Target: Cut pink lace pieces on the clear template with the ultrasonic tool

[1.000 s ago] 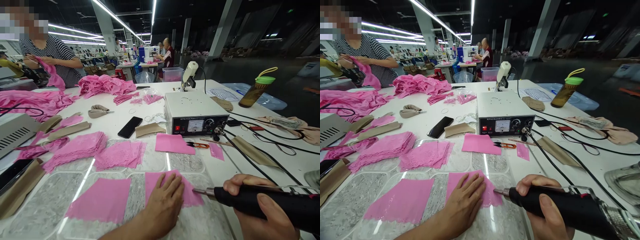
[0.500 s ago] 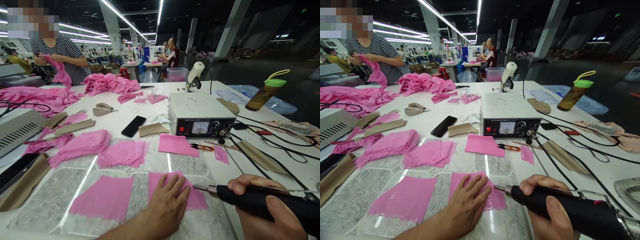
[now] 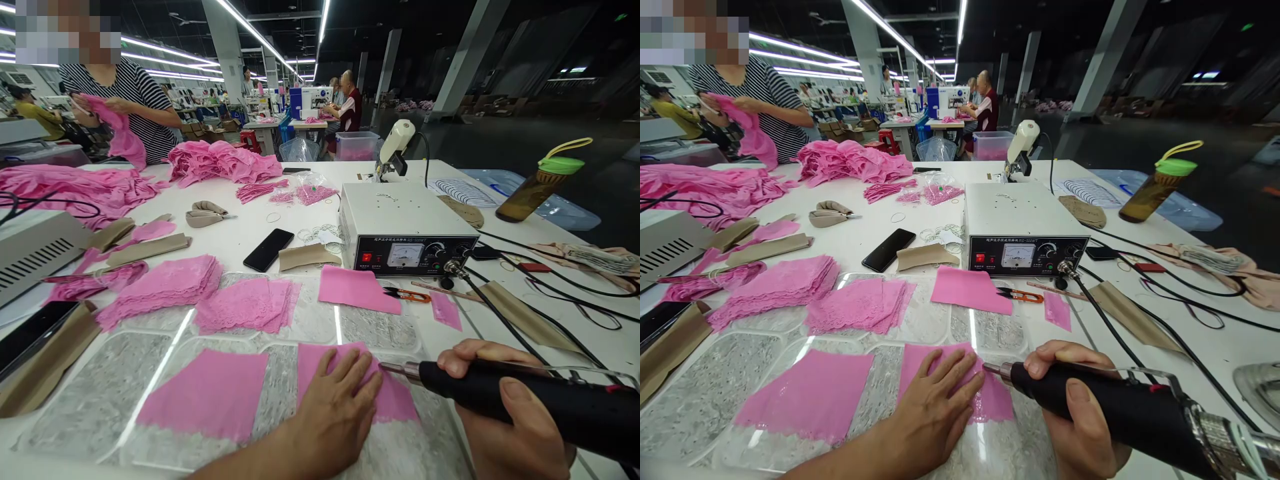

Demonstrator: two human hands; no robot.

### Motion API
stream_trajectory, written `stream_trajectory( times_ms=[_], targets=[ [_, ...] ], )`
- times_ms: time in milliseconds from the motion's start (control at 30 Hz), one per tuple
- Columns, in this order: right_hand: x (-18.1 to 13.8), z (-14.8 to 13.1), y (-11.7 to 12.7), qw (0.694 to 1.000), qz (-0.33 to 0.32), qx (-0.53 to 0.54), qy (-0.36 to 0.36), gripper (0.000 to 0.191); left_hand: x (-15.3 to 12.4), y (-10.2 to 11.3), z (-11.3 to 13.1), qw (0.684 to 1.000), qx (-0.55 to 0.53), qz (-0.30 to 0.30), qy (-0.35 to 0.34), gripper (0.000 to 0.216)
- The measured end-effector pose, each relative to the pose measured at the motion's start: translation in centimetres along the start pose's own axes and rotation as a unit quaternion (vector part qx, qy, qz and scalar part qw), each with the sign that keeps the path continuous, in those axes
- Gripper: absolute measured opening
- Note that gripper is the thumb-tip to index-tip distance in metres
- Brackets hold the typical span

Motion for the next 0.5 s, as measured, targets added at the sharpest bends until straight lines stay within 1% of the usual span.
stream_trajectory(
  times_ms=[200, 333, 400, 500],
  targets=[
    [-0.2, 0.0, -0.2, 1.000, -0.001, -0.010, 0.006, 0.011, -0.1, -0.2, 0.0, 1.000, 0.011, 0.002, -0.005, 0.038],
    [-0.2, -0.1, -0.3, 1.000, 0.003, -0.020, 0.005, 0.010, 0.0, 0.1, 0.0, 1.000, 0.015, 0.003, -0.011, 0.037],
    [-0.1, 0.1, 0.2, 1.000, 0.018, -0.020, 0.000, 0.011, 0.2, 0.5, 0.1, 1.000, 0.018, 0.010, -0.014, 0.036],
    [0.1, 0.5, 1.8, 0.998, 0.056, -0.018, -0.004, 0.015, 0.3, 0.8, 0.7, 1.000, 0.007, 0.016, -0.026, 0.034]
  ],
)
Point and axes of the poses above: each hand's wrist, its own x-axis towards the middle knuckle, its own y-axis out of the back of the hand, z = x × y, the point moved 3 cm from there along x, towards the middle knuckle, and after that the axes turned 9 degrees about -x, right-handed, at the moved point
